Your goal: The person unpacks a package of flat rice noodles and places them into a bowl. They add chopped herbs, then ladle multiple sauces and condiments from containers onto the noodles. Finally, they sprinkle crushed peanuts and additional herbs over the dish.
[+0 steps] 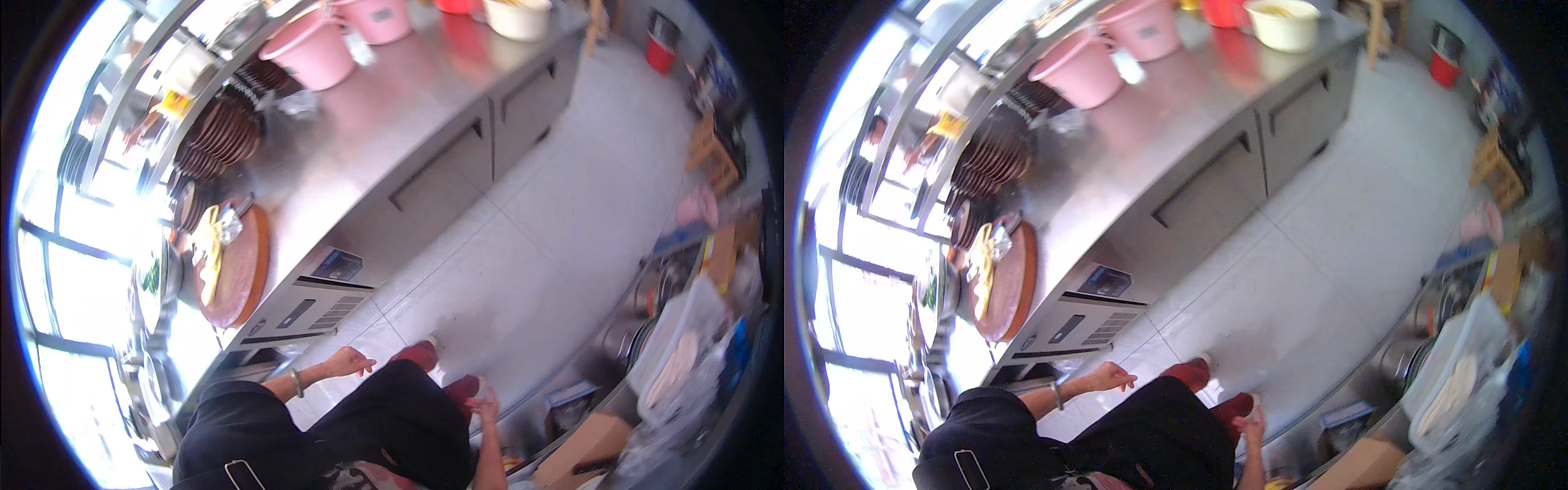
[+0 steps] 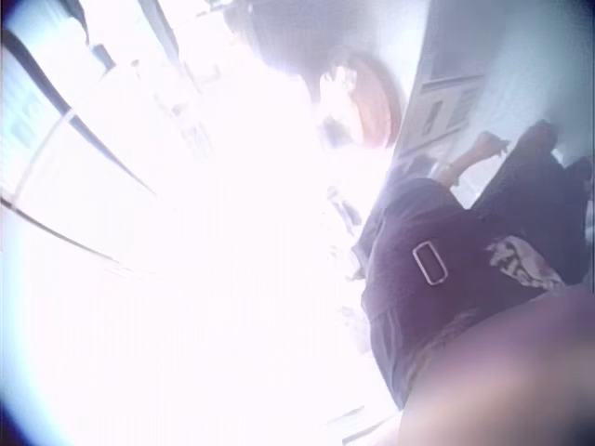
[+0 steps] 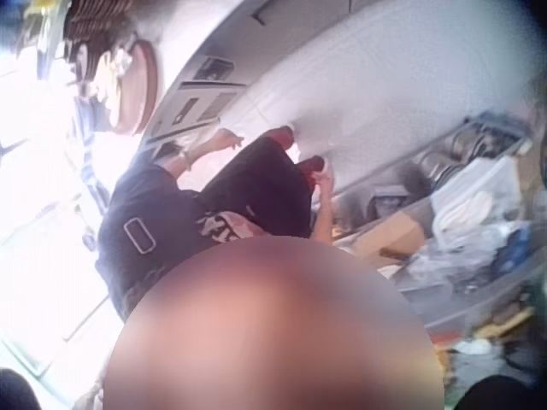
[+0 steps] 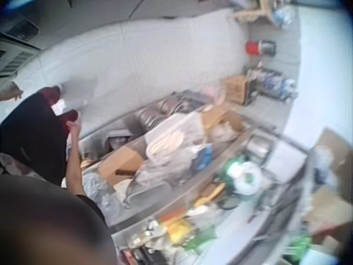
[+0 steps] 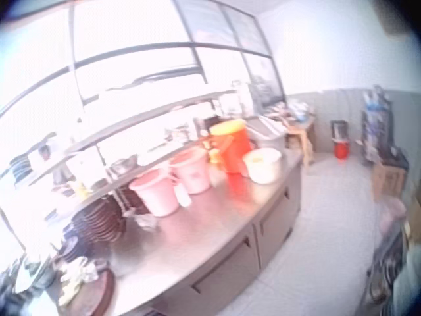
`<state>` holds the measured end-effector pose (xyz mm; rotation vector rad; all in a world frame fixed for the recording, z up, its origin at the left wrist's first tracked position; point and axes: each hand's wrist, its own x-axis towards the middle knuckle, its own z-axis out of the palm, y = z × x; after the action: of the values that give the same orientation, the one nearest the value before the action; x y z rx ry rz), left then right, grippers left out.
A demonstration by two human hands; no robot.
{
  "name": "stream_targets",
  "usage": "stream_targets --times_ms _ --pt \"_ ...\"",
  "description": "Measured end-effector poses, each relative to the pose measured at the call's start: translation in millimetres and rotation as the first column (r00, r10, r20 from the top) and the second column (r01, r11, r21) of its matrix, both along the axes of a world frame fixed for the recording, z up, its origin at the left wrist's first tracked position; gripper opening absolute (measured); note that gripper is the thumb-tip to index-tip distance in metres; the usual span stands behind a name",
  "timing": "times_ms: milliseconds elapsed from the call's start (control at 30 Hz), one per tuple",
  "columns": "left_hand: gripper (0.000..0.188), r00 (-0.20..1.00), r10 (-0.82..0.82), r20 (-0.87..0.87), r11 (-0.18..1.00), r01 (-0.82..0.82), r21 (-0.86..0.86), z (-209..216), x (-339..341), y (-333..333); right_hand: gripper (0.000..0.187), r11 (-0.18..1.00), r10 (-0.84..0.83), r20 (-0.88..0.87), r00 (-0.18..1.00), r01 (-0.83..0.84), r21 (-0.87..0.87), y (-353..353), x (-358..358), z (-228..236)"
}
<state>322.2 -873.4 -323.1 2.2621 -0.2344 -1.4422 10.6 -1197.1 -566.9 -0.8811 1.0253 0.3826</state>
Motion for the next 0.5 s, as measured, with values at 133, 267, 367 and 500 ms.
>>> stream_targets --times_ms 133,267,367,500 --pt "0.026 0.956 0.293 0.03 0.895 -0.263 -0.36 100 49 -17 0.05 0.422 0.832 -0.012 0.555 -0.646 -0.637 31 61 58" --pt "0.021 0.86 0.391 0.327 0.805 -0.148 -0.574 150 172 -14 0.048 0.22 0.952 -0.074 0.295 -0.836 -0.503 17 111 101" --pt "0.019 0.694 0.512 0.506 0.776 -0.121 -0.619 153 304 -13 0.045 0.158 0.961 -0.138 0.238 -0.888 -0.431 13 153 135" --pt "0.023 0.344 0.618 0.707 0.783 -0.188 -0.593 135 483 -34 0.038 0.055 0.946 -0.215 0.243 -0.774 -0.631 17 256 195"
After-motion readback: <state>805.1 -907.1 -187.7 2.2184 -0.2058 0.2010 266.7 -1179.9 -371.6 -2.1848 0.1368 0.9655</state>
